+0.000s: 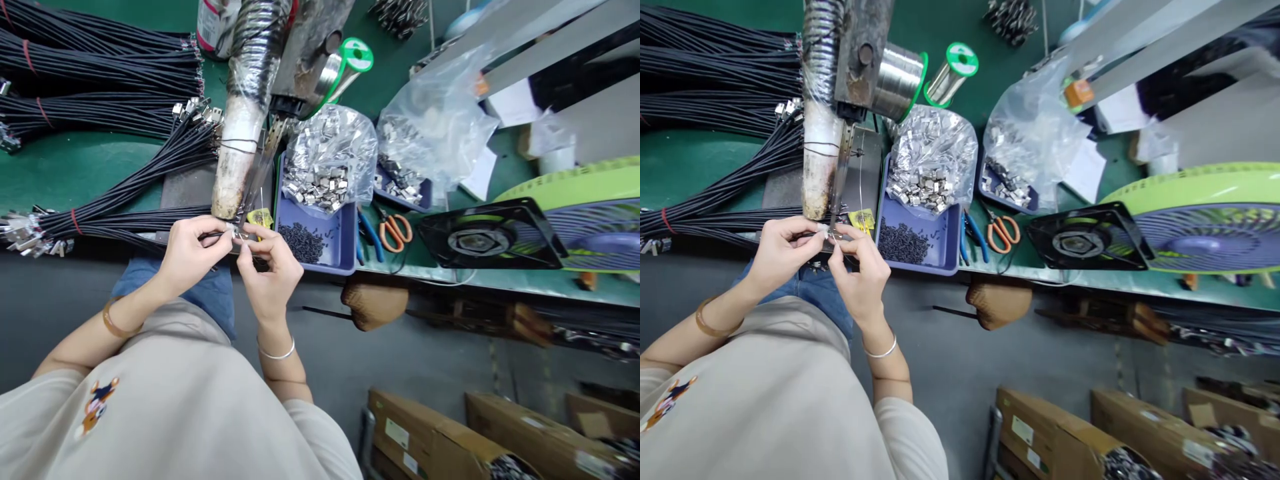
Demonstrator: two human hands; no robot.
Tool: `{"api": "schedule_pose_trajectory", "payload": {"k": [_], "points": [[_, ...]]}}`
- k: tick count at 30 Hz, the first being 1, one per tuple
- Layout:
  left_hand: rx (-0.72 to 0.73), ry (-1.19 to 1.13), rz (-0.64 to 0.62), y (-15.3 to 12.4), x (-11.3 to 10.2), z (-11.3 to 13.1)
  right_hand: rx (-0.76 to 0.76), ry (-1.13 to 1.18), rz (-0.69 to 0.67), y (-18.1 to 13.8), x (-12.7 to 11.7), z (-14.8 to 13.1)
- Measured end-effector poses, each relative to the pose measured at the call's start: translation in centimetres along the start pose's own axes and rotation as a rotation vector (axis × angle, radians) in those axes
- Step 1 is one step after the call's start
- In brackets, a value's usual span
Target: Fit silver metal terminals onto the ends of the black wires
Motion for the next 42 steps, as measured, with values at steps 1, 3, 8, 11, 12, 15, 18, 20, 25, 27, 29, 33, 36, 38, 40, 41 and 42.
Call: {"api": "schedule_pose_trajectory", "payload": {"k": [1, 3, 8, 11, 12, 15, 18, 20, 25, 27, 29, 33, 36, 38, 40, 41, 42], "points": [[0.002, 0.001, 0.003, 0.0, 0.0, 0.1, 0.0, 0.003, 0.001, 0.1, 0.0, 0.0], [0.013, 0.0, 0.011, 0.0, -0.1, 0.4, 0.0, 0.0, 0.004, 0.3, -0.1, -0.2], [0.05, 0.021, 0.027, -0.1, -0.3, 1.0, -0.022, -0.046, -0.003, 0.7, -0.3, -0.8], [0.045, 0.028, 0.007, -0.1, -0.3, 1.0, -0.068, -0.068, -0.013, 0.8, -0.4, -1.1], [0.041, 0.032, -0.001, -0.1, -0.2, 1.0, -0.084, -0.078, -0.017, 0.7, -0.4, -1.2], [0.036, 0.054, -0.022, -0.1, -0.1, 0.8, -0.106, -0.11, -0.035, 0.5, -0.4, -1.2], [0.034, 0.061, -0.026, -0.2, 0.0, 0.7, -0.091, -0.119, -0.024, 0.2, -0.4, -1.1], [0.011, 0.048, -0.03, -0.3, 0.1, 0.5, -0.068, -0.113, 0.005, 0.1, -0.6, -0.9], [-0.043, -0.037, -0.011, -0.7, -0.4, -0.1, 0.092, 0.053, 0.022, -0.2, -0.5, 0.1], [0.016, -0.023, -0.012, -1.0, -0.6, 0.5, 0.2, 0.168, -0.008, -0.4, -0.1, 0.9], [0.063, -0.008, -0.031, -1.2, -0.6, 0.9, 0.242, 0.206, -0.024, -0.5, 0.0, 1.2], [0.046, -0.016, -0.034, -1.1, -0.6, 0.8, 0.126, 0.08, -0.007, -0.2, -0.5, 0.6], [0.013, -0.021, -0.006, -0.9, -0.5, 0.2, 0.016, 0.005, -0.006, 0.1, -0.5, 0.2], [0.004, -0.027, 0.005, -0.7, -0.4, 0.1, -0.037, -0.017, -0.003, 0.3, -0.4, -0.1], [0.017, -0.031, 0.012, -0.6, -0.4, 0.3, -0.075, -0.031, 0.004, 0.5, -0.3, -0.3], [0.03, -0.031, 0.016, -0.6, -0.4, 0.5, -0.093, -0.039, 0.008, 0.7, -0.4, -0.4], [0.045, -0.028, 0.022, -0.5, -0.4, 0.7, -0.109, -0.051, 0.013, 0.8, -0.5, -0.5]]}}
Point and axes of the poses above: each hand's wrist, its own y-axis towards the middle knuckle, its own x-axis out of the palm, z = x × y, the point moved 8 cm from there along y, towards the middle knuckle, and after that the axes turned 13 degrees about -x, right-handed, at the moved point
